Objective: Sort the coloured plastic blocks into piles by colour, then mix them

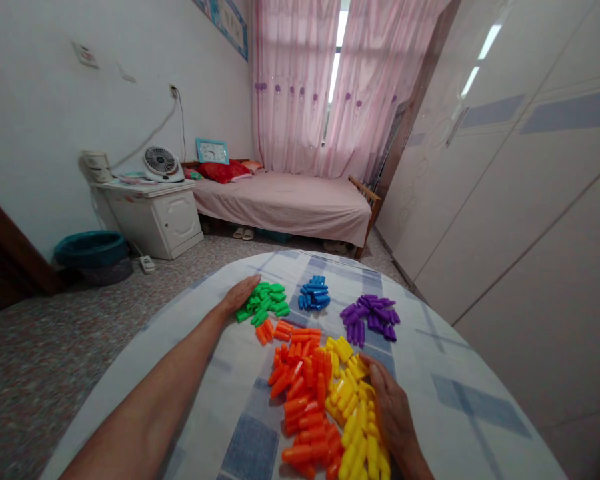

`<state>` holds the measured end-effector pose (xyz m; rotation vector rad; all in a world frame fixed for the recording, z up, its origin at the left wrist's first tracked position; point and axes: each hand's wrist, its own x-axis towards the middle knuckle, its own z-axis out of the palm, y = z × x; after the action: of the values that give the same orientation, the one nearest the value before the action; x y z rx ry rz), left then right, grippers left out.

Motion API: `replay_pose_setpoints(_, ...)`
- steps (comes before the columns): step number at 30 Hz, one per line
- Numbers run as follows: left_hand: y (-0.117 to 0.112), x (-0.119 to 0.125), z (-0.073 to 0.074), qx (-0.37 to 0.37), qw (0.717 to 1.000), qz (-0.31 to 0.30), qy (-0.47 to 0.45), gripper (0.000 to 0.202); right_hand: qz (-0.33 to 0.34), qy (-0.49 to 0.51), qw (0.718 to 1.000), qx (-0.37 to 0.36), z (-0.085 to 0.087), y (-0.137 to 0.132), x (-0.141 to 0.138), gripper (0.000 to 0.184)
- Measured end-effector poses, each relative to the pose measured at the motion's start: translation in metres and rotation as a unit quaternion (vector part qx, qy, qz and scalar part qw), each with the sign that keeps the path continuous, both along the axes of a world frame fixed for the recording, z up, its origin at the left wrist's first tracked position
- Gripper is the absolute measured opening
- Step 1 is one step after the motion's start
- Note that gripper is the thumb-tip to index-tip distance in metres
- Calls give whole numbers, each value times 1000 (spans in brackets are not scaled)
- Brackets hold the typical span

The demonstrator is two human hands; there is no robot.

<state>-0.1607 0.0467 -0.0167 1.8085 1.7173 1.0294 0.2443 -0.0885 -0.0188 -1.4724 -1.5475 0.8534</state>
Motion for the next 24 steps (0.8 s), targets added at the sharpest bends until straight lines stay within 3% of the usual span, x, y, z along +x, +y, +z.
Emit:
replay_pose_setpoints(3, 3, 23, 5, -13, 999, -41, -24, 65, -7, 4, 1000, -2, 0, -1, 0, 49)
replay_pose_setpoints(8, -12, 60, 17, -21, 989, -109, -93, 59, -11, 7, 1000, 13, -3, 0, 0, 47)
replay_pose_setpoints(14, -32, 106, 34, -80, 954, -160, -242, 57, -13, 2, 999, 38, -5, 2, 1, 44)
replay_pose_setpoints(19, -55, 151, 56, -122, 940, -209, -241, 54, -10, 0, 999, 43, -4, 2, 0, 43)
replay_pose_setpoints(24, -79, 187, 74, -100, 917, -345, -173, 49, 5, 16, 999, 48, -5, 1, -1, 41)
